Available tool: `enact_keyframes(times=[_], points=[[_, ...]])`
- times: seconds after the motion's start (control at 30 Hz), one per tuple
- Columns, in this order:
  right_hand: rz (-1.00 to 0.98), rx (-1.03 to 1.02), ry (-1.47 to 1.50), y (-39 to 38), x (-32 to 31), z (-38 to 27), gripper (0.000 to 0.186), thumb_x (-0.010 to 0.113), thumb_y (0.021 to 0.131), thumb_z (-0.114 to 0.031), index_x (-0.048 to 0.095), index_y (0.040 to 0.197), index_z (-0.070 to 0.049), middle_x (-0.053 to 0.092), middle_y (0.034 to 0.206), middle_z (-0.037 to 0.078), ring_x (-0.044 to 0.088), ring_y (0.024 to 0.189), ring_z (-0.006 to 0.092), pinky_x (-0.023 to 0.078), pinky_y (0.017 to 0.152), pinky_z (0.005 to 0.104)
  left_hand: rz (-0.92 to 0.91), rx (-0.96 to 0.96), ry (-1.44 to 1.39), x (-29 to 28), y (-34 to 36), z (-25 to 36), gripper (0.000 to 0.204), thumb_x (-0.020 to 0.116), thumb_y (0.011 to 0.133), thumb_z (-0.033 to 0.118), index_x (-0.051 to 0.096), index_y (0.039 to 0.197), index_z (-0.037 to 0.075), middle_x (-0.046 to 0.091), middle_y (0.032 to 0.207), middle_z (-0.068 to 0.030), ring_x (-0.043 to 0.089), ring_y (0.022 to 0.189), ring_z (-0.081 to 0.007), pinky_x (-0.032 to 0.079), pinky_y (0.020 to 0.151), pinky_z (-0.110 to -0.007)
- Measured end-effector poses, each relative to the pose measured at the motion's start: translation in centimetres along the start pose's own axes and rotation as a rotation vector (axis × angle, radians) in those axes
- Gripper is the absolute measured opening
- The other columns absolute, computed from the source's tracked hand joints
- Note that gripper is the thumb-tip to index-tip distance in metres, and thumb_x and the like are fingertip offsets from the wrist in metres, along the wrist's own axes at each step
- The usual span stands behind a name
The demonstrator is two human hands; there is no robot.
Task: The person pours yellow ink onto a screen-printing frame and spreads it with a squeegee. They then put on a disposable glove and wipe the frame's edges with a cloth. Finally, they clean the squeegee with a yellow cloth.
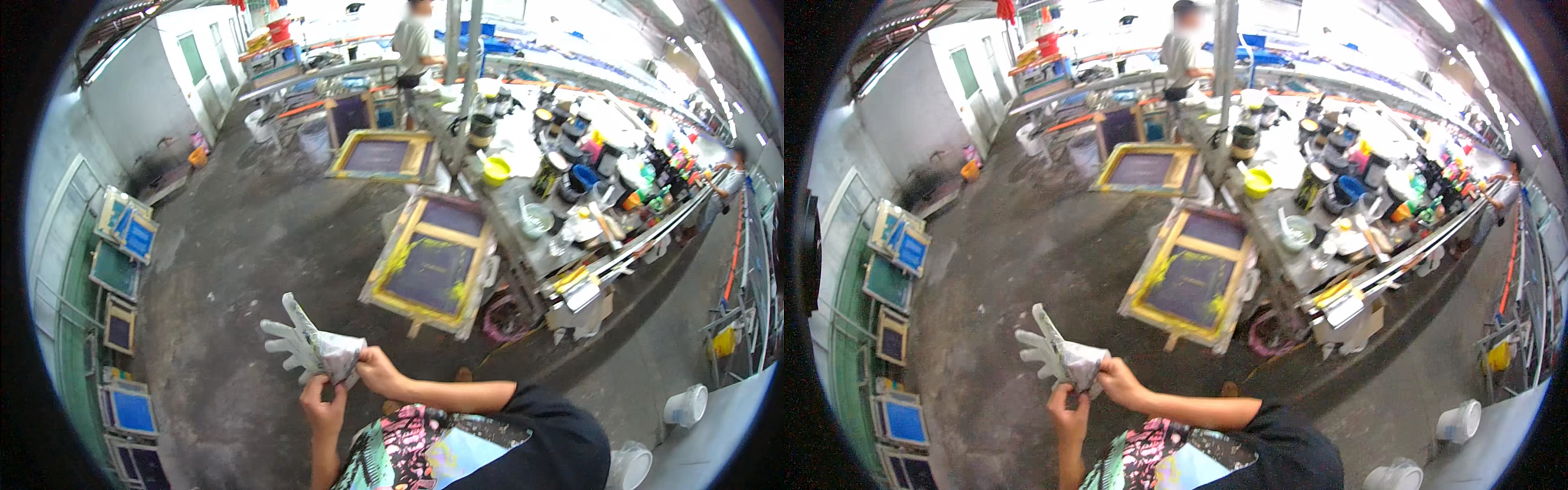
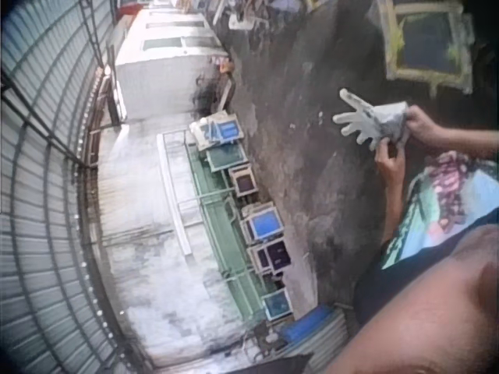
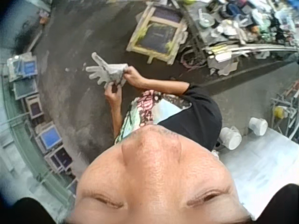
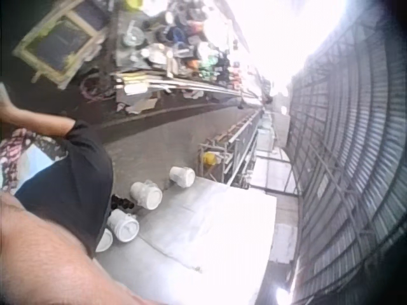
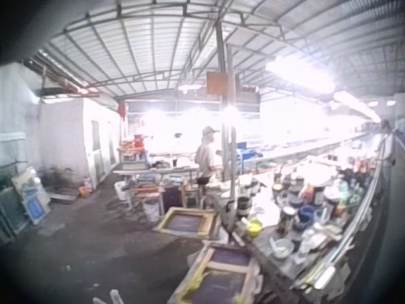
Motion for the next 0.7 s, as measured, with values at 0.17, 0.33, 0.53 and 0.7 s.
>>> enact_keyframes(times=[0.17, 0.33, 0.53, 0.7], points=[[-0.061, 0.278, 0.107, 6.6, 6.4, 3.2, 0.024, 0.060, 0.086, 0.009, 0.077, 0.101, 0.001, 0.073, 0.091, -0.001, 0.064, 0.081, 0.0086, 0.055, 0.073, 0.0289, -0.021, -0.078, -0.053, -2.9, 1.5, -4.8, 0.021, 0.076, 0.079, 0.005, 0.064, 0.094, -0.002, 0.066, 0.086, -0.0156, 0.066, 0.078, -0.0310, 0.052, 0.074, -0.040], [-0.401, 0.402, 0.159, 11.1, 9.1, 5.9, 0.043, 0.050, 0.099, -0.009, 0.060, 0.140, -0.004, 0.067, 0.126, 0.005, 0.063, 0.105, 0.0125, 0.055, 0.085, 0.0333, 0.144, -0.185, -0.181, -3.5, 4.7, -9.4, 0.026, 0.077, 0.081, 0.004, 0.060, 0.100, 0.000, 0.064, 0.087, -0.0125, 0.063, 0.078, -0.0257, 0.051, 0.075, -0.038], [-0.175, 0.304, 0.421, 21.2, 8.8, 5.1, 0.042, 0.054, 0.101, -0.020, 0.061, 0.140, -0.006, 0.068, 0.128, 0.005, 0.063, 0.099, 0.0142, 0.054, 0.086, 0.0335, -0.056, -0.054, 0.003, -2.0, 14.3, -12.6, 0.023, 0.075, 0.078, 0.000, 0.061, 0.097, 0.002, 0.064, 0.083, -0.0121, 0.064, 0.075, -0.0266, 0.051, 0.072, -0.038], [-0.218, 0.224, 1.207, 31.4, 8.1, 0.7, 0.060, 0.049, 0.106, -0.048, 0.041, 0.158, -0.018, 0.049, 0.156, 0.008, 0.062, 0.119, 0.0227, 0.055, 0.098, 0.0447, -0.272, 0.065, 0.023, 1.2, 22.8, -14.3, 0.016, 0.073, 0.077, 0.000, 0.064, 0.091, 0.001, 0.065, 0.079, -0.0118, 0.066, 0.072, -0.0280, 0.052, 0.068, -0.040]])
Point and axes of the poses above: each hand's wrist, its own y-axis towards the middle knuckle, its own x-axis out of the palm, z = x × y, the point moved 6 cm from there along y, towards the middle knuckle
